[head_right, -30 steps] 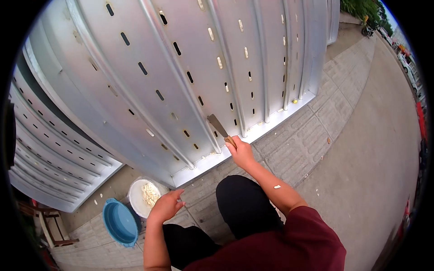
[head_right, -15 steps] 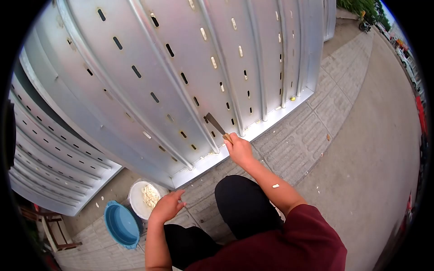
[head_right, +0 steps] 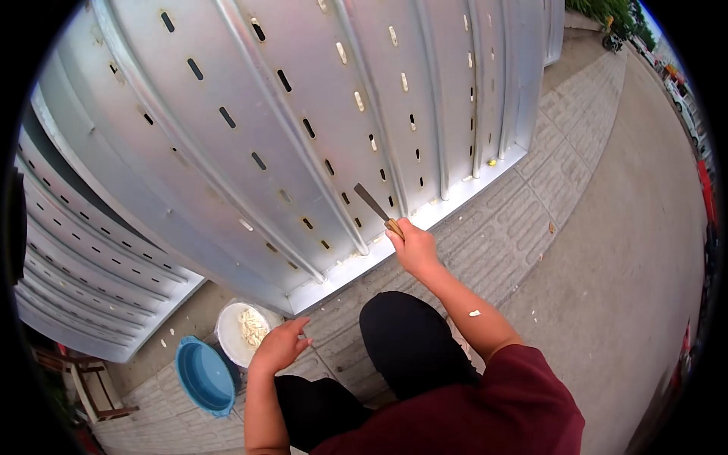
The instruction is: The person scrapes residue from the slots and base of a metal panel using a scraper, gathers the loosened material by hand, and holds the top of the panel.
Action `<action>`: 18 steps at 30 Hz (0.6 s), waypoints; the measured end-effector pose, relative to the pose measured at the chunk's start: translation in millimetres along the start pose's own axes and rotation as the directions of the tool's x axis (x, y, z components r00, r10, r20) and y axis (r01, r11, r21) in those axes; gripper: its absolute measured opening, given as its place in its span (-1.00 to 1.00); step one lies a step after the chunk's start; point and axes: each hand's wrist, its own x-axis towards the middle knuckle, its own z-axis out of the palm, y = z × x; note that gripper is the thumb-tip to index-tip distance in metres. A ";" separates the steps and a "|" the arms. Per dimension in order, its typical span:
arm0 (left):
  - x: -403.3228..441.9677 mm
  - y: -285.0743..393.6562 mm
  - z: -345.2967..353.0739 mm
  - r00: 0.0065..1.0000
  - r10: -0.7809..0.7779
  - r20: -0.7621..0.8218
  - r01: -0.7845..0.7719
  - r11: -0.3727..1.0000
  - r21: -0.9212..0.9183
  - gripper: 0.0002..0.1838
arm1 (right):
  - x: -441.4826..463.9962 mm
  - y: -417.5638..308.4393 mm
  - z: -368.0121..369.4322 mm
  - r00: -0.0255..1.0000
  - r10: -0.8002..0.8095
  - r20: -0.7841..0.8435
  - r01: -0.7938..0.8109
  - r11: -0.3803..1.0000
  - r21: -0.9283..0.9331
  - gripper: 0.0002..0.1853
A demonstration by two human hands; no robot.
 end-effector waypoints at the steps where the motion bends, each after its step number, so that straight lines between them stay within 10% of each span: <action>1: -0.8 1.6 -1.3 1.000 -0.009 0.010 0.009 1.000 0.004 -0.50 | -1.9 0.5 -1.7 0.999 0.014 -0.028 -0.013 0.998 0.054 -0.75; 4: 3.6 -1.0 -0.9 1.000 0.008 0.018 -0.009 1.000 0.011 -0.50 | 12.7 -15.6 0.8 0.930 0.237 0.280 -0.367 0.613 0.700 -0.76; 8: 8.2 -6.0 7.5 0.999 0.047 0.025 -0.048 0.998 0.031 -0.50 | 65.0 -51.0 14.5 0.928 0.170 0.332 -0.372 0.336 0.865 -0.77; 18: 7.3 -8.4 6.8 0.998 0.023 0.051 -0.023 1.000 -0.012 -0.47 | 215.5 -194.9 -73.6 0.981 -0.001 0.195 -0.177 0.414 0.893 -0.74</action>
